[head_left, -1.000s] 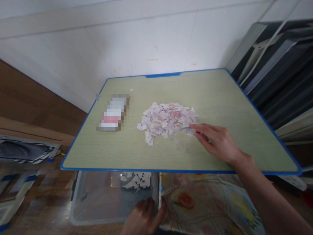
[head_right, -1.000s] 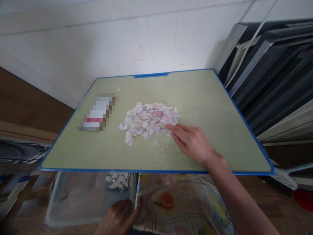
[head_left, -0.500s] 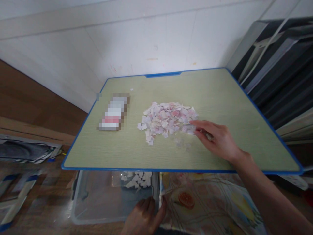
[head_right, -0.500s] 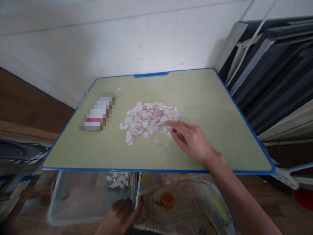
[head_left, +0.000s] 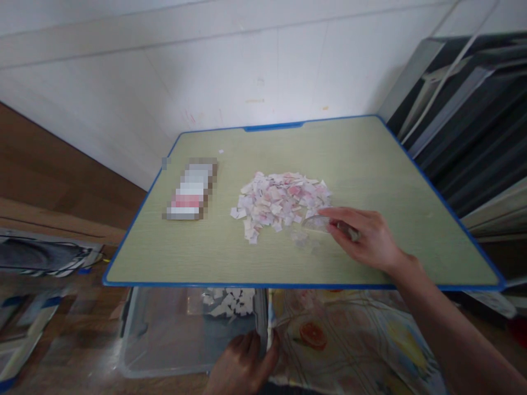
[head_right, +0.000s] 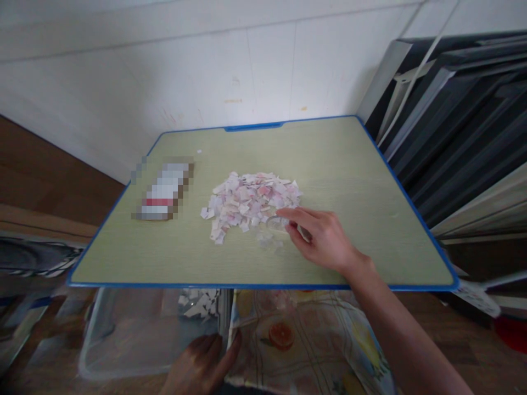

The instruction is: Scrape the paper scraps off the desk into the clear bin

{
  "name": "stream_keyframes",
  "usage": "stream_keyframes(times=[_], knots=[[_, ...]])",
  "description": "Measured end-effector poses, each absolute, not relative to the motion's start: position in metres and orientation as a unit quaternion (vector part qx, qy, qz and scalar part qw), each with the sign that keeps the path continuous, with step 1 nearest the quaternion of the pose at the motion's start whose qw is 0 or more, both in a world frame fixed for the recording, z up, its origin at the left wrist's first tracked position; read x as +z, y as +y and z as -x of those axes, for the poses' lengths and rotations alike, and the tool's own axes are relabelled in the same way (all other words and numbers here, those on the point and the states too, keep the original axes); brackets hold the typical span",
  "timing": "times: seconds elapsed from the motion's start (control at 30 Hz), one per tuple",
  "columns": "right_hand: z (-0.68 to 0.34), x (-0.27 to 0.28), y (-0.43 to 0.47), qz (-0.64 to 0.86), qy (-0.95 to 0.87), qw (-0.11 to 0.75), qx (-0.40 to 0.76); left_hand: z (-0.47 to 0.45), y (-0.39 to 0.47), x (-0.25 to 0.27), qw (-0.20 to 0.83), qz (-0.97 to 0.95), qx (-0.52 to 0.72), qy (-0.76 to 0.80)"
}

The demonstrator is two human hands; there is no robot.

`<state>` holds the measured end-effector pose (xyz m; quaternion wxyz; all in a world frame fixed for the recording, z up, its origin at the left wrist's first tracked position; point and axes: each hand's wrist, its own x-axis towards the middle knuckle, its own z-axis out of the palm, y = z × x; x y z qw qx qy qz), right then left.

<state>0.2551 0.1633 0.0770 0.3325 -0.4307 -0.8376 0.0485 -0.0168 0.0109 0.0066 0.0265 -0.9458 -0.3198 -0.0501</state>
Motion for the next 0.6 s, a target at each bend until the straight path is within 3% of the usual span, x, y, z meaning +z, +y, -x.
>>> stream_keyframes(times=[0.23, 0.6], knots=[[-0.2548, 0.0742, 0.1662, 0.456, -0.843, 0.285, 0.018, 0.0166, 0.0126, 0.0076, 0.020, 0.946, -0.040, -0.320], [-0.2540, 0.0760, 0.1618, 0.401, -0.855, 0.324, 0.063, 0.0172, 0.0118, 0.0082, 0.019, 0.946, -0.036, -0.322]])
